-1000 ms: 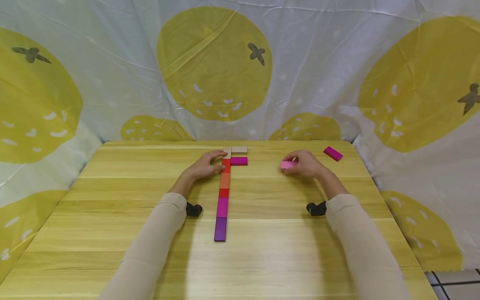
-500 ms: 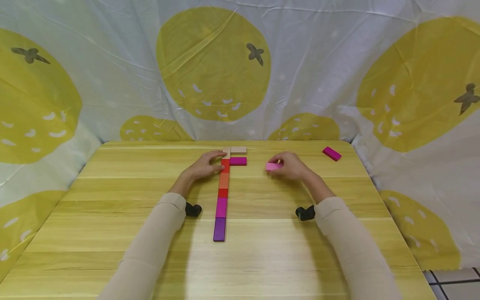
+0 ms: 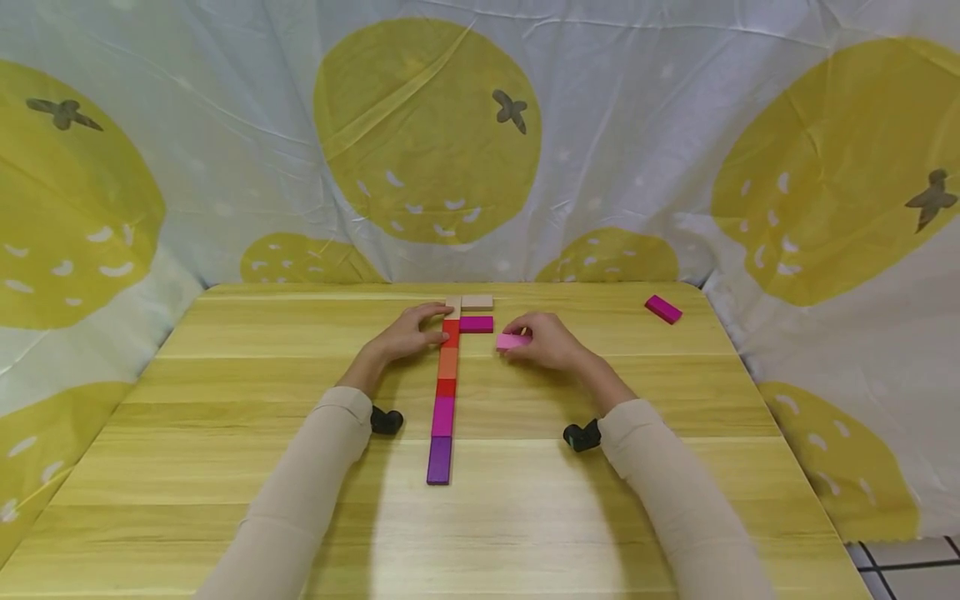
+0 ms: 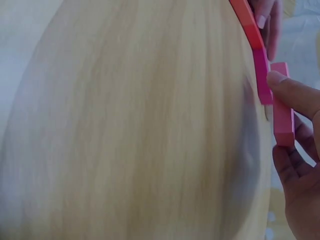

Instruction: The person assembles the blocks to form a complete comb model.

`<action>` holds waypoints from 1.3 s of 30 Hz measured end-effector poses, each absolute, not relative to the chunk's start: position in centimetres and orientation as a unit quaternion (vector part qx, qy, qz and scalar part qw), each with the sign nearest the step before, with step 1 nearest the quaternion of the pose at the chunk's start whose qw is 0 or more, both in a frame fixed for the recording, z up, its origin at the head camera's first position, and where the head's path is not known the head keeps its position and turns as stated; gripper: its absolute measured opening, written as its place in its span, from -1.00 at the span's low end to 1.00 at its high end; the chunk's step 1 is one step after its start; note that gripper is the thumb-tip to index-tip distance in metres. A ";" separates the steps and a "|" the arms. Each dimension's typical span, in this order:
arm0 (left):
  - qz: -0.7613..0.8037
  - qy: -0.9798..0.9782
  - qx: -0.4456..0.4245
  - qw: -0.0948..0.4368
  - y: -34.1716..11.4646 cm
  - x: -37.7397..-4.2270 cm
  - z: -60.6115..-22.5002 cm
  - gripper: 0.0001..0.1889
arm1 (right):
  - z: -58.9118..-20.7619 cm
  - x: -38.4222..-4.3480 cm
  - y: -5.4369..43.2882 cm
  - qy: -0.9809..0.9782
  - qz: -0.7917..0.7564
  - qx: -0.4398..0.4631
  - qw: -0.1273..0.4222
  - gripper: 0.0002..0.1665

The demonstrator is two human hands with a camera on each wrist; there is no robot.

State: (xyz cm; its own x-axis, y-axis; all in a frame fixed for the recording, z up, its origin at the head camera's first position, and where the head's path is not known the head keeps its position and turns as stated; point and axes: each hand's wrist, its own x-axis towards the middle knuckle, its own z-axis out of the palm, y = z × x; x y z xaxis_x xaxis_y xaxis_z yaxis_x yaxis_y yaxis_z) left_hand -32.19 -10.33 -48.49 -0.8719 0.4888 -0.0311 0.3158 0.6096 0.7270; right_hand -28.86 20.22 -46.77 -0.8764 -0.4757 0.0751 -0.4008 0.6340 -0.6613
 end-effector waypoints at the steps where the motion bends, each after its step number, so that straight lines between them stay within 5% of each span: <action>1: 0.381 0.889 0.225 0.115 -10.3 -32.2 -48.5 -0.39 | -46.9 -28.8 19.9 0.901 -0.353 -0.248 0.053 -0.57; 24: 0.404 0.879 0.234 0.099 -10.8 -31.7 -48.5 -0.37 | -48.3 -29.2 14.5 0.903 -0.319 -0.285 0.040 -0.56; 39: 0.370 0.879 0.282 0.105 -11.1 -28.9 -48.2 -0.53 | -48.2 -29.5 13.9 0.911 -0.287 -0.292 0.042 -0.54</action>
